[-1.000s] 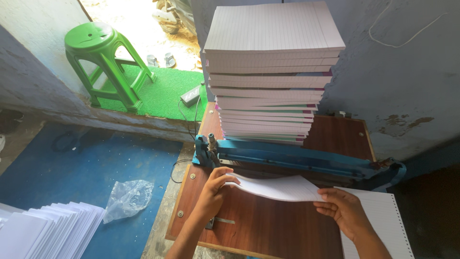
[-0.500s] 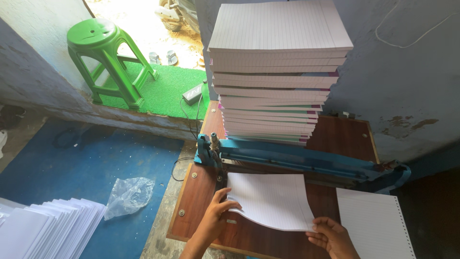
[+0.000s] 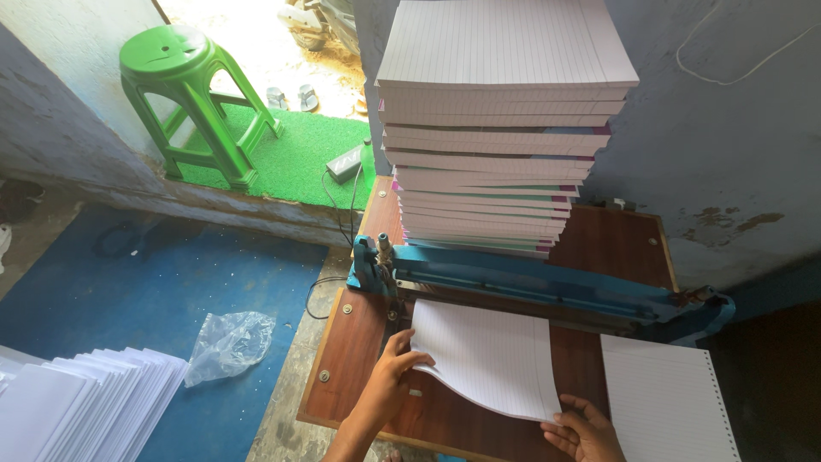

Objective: The person places a printed cover sheet and a stack of lined pages into a manual binding machine, then crimps the spine to secure them. The person repeats this process for multiple notebooks, stacking the finished units on the workbench.

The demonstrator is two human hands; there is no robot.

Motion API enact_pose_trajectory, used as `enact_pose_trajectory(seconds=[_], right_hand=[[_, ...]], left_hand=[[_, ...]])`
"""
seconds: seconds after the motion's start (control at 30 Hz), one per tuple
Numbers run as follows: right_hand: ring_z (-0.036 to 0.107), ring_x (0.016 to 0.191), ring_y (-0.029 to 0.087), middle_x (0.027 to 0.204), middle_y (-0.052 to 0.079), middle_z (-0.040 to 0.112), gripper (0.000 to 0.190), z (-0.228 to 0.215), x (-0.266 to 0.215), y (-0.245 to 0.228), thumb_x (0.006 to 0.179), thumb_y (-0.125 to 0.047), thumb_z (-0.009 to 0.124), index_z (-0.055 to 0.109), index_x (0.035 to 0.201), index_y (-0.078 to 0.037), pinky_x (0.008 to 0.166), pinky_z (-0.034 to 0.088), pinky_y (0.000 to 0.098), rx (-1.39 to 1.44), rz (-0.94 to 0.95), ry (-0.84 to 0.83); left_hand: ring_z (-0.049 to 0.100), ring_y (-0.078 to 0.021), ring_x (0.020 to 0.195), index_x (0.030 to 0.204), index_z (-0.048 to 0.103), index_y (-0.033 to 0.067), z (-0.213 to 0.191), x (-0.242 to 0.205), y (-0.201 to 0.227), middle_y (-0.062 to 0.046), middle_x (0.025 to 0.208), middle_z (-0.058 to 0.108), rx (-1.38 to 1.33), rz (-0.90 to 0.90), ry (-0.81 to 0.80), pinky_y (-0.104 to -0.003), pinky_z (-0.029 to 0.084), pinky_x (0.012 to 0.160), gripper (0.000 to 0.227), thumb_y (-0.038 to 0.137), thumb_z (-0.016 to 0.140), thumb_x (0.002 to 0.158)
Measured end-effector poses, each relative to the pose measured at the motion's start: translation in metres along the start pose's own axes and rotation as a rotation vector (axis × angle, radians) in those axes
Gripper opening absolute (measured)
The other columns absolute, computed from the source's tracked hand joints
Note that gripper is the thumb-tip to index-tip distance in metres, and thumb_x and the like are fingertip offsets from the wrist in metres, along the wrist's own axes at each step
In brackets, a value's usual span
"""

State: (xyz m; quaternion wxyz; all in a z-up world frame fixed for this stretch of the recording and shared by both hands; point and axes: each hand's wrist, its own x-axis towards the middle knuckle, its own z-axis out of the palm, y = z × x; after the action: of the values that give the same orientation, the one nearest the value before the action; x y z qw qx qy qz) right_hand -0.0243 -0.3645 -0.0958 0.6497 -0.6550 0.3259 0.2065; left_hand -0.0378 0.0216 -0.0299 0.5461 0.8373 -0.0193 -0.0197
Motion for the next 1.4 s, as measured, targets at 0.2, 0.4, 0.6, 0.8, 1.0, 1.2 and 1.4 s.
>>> enact_pose_trajectory(seconds=[0.2, 0.4, 0.6, 0.8, 1.0, 1.2, 1.4], right_hand=[[0.075, 0.098, 0.035, 0.113, 0.031, 0.069, 0.061, 0.012, -0.009, -0.010, 0.087, -0.003, 0.062, 0.043, 0.144, 0.005, 0.086, 0.064, 0.0431, 0.049, -0.017, 0.010], [0.074, 0.102, 0.034, 0.113, 0.030, 0.070, 0.057, 0.020, -0.008, -0.018, 0.091, -0.004, 0.061, 0.045, 0.145, 0.006, 0.090, 0.064, 0.0429, 0.020, -0.026, -0.047], [0.075, 0.101, 0.034, 0.113, 0.030, 0.070, 0.055, 0.030, -0.009, -0.029, 0.093, -0.004, 0.060, 0.045, 0.145, 0.004, 0.088, 0.059, 0.0403, -0.023, -0.042, -0.073], [0.076, 0.101, 0.034, 0.114, 0.030, 0.071, 0.055, 0.042, -0.010, -0.029, 0.093, -0.005, 0.063, 0.047, 0.145, 0.004, 0.088, 0.060, 0.0393, -0.092, -0.077, -0.083], [0.076, 0.102, 0.033, 0.115, 0.030, 0.071, 0.055, 0.046, -0.007, -0.023, 0.092, -0.005, 0.063, 0.047, 0.144, 0.004, 0.088, 0.060, 0.0396, -0.081, -0.075, -0.094], [0.075, 0.101, 0.033, 0.114, 0.030, 0.070, 0.056, 0.044, -0.006, -0.022, 0.092, -0.006, 0.064, 0.046, 0.145, 0.003, 0.089, 0.060, 0.0392, -0.040, -0.068, -0.099], [0.075, 0.101, 0.032, 0.113, 0.027, 0.071, 0.057, 0.045, -0.008, -0.024, 0.092, -0.006, 0.065, 0.046, 0.146, 0.001, 0.088, 0.060, 0.0390, -0.073, -0.062, -0.099]], left_hand=[[0.046, -0.0358, 0.142, 0.102, 0.077, 0.0094, 0.002, 0.007, -0.001, -0.016, 0.154, 0.040, -0.053, -0.019, 0.033, -0.040, 0.045, 0.115, 0.053, -0.026, 0.049, 0.074], [0.058, -0.0308, 0.129, 0.132, 0.060, 0.0134, 0.009, -0.001, 0.012, -0.012, 0.153, 0.042, -0.046, -0.232, 0.165, -0.036, 0.055, 0.103, 0.064, -0.020, 0.047, 0.079], [0.065, -0.0315, 0.124, 0.156, 0.027, 0.0074, 0.055, -0.023, -0.009, -0.016, 0.153, 0.047, -0.359, -0.528, 0.442, -0.034, 0.057, 0.097, 0.070, -0.006, 0.046, 0.089], [0.046, -0.0353, 0.145, 0.158, 0.018, 0.0045, 0.104, -0.027, -0.059, -0.022, 0.161, 0.033, -0.849, -0.471, 0.742, -0.033, 0.048, 0.103, 0.078, -0.009, 0.048, 0.087], [0.050, -0.0368, 0.138, 0.151, 0.027, 0.0020, 0.111, -0.019, -0.062, -0.025, 0.153, 0.044, -1.162, -0.637, 0.878, -0.043, 0.046, 0.105, 0.069, -0.005, 0.052, 0.087], [0.050, -0.0409, 0.138, 0.138, 0.035, -0.0050, 0.114, -0.011, -0.057, -0.025, 0.141, 0.048, -1.372, -0.815, 0.797, -0.049, 0.041, 0.115, 0.057, -0.007, 0.054, 0.085], [0.058, -0.0440, 0.129, 0.118, 0.054, -0.0168, 0.111, 0.000, -0.073, -0.028, 0.133, 0.055, -1.367, -0.870, 0.763, -0.050, 0.045, 0.112, 0.032, -0.001, 0.054, 0.090]])
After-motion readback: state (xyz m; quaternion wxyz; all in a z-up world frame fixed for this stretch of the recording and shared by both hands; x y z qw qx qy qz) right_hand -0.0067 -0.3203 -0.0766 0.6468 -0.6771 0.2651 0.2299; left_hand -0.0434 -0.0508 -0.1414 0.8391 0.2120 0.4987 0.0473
